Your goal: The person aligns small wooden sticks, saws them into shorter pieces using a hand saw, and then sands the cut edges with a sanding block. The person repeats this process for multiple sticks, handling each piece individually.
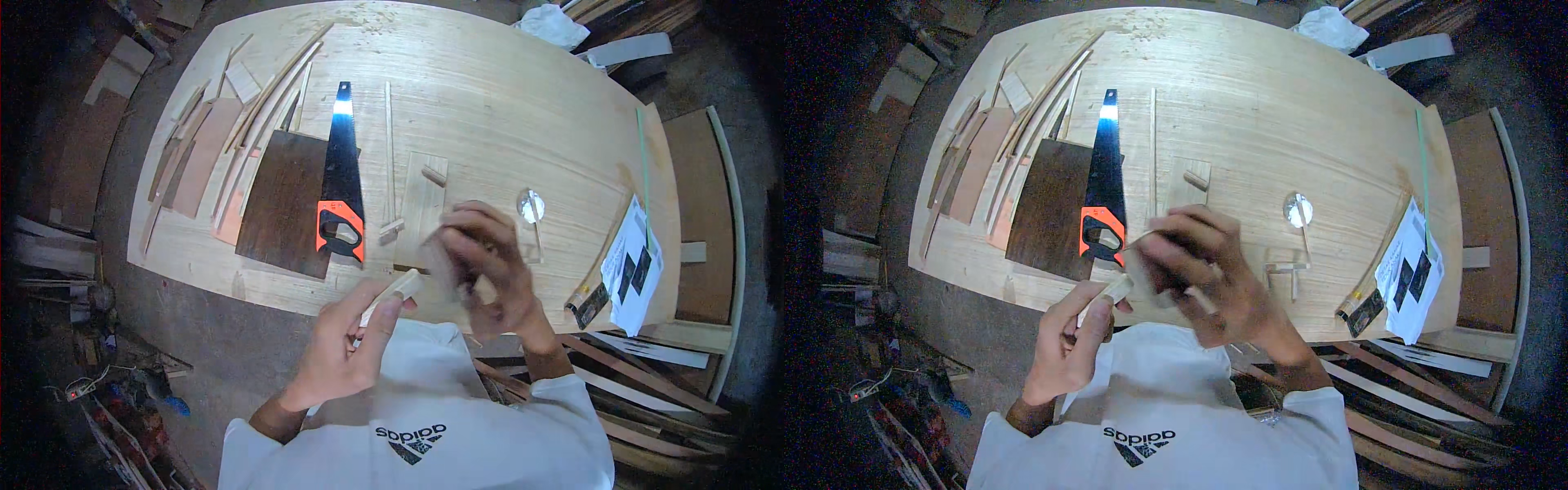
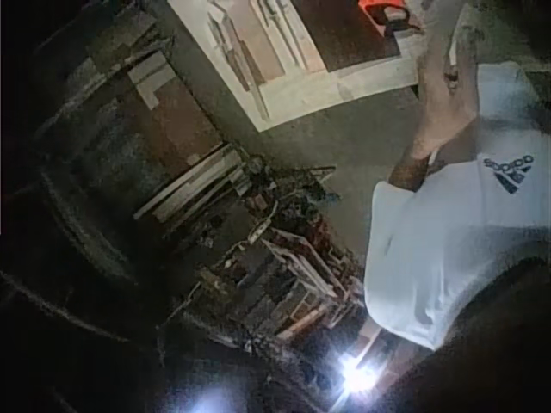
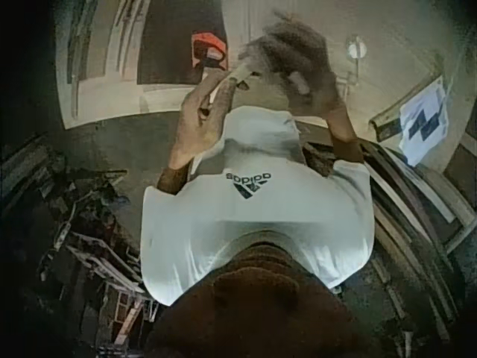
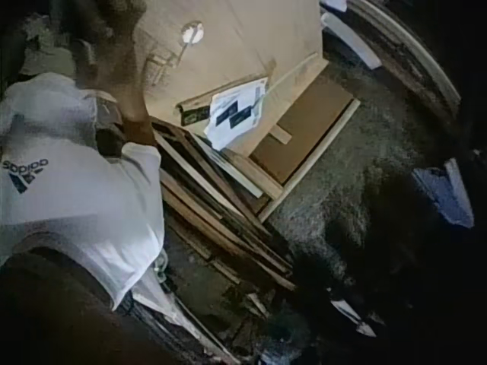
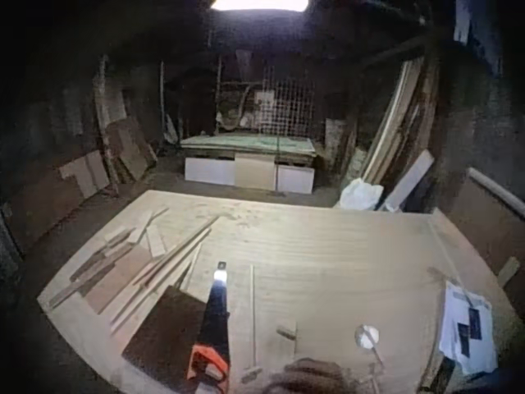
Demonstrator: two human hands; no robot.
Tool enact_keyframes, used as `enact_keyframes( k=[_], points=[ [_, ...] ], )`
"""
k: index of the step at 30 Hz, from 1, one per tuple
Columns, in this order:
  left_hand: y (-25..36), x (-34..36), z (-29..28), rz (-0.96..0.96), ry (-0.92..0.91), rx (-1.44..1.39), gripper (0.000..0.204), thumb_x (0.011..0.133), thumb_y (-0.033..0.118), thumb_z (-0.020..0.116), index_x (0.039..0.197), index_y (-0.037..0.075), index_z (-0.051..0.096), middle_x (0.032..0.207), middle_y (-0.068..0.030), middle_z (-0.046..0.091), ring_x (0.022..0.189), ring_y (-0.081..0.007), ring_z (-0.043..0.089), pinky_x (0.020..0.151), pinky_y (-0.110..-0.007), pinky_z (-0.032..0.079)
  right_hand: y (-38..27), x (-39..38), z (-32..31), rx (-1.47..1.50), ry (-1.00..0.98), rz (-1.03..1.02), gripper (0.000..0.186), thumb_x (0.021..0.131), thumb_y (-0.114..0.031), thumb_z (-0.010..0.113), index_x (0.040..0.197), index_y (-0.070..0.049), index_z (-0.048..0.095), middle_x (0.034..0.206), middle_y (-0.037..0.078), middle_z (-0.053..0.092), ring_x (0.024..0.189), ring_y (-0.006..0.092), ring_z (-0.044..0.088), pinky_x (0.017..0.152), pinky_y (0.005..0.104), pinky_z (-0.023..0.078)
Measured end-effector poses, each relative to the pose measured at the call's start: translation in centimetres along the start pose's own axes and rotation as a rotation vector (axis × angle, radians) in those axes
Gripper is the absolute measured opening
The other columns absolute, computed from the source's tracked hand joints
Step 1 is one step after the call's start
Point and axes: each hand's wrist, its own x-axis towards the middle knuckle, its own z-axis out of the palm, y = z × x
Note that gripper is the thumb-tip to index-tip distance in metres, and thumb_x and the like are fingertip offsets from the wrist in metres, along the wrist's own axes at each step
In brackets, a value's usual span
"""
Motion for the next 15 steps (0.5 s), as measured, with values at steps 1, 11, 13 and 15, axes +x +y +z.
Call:
enact_keyframes(
  k=[1,11,13,15],
  points=[
    [0.0,0.1,0.2,0.02,0.016,0.015,0.026,0.101,0.012,0.052,0.123,0.0,0.059,0.095,-0.0078,0.067,0.072,-0.0079,0.057,0.055,-0.023,0.046,-0.4,0.5,0.9,-0.023,-0.005,-0.083,0.053,0.08,-0.013,0.067,0.132,-0.012,0.059,0.13,0.014,0.056,0.121,0.0353,0.053,0.102,0.0484,0.042],
    [-1.9,0.0,-0.4,0.026,-0.008,-0.067,0.024,0.103,0.018,0.05,0.118,0.001,0.06,0.077,-0.0026,0.054,0.064,-0.0063,0.047,0.055,-0.023,0.04,-0.4,0.0,1.0,-0.21,-0.075,-0.215,0.055,0.082,-0.017,0.066,0.136,-0.016,0.056,0.13,0.009,0.059,0.12,0.032,0.055,0.103,0.0545,0.039],
    [-1.9,-0.1,-0.5,-0.081,-0.059,-0.218,0.031,0.108,0.026,0.044,0.113,0.001,0.062,0.073,0.0047,0.046,0.06,-0.0026,0.036,0.053,-0.021,0.03,1.9,-0.2,0.4,-0.105,0.019,0.147,0.052,0.085,-0.012,0.063,0.136,-0.013,0.055,0.126,0.011,0.06,0.118,0.0329,0.056,0.101,0.0546,0.041],
    [-2.1,0.1,-0.5,-0.07,-0.053,-0.252,0.031,0.109,0.025,0.043,0.112,0.0,0.062,0.073,0.0046,0.045,0.061,-0.0026,0.037,0.054,-0.021,0.031,2.2,-0.4,0.2,0.175,0.043,0.331,0.052,0.084,-0.008,0.063,0.135,-0.012,0.055,0.125,0.012,0.059,0.118,0.0346,0.055,0.1,0.0537,0.042]
  ],
)
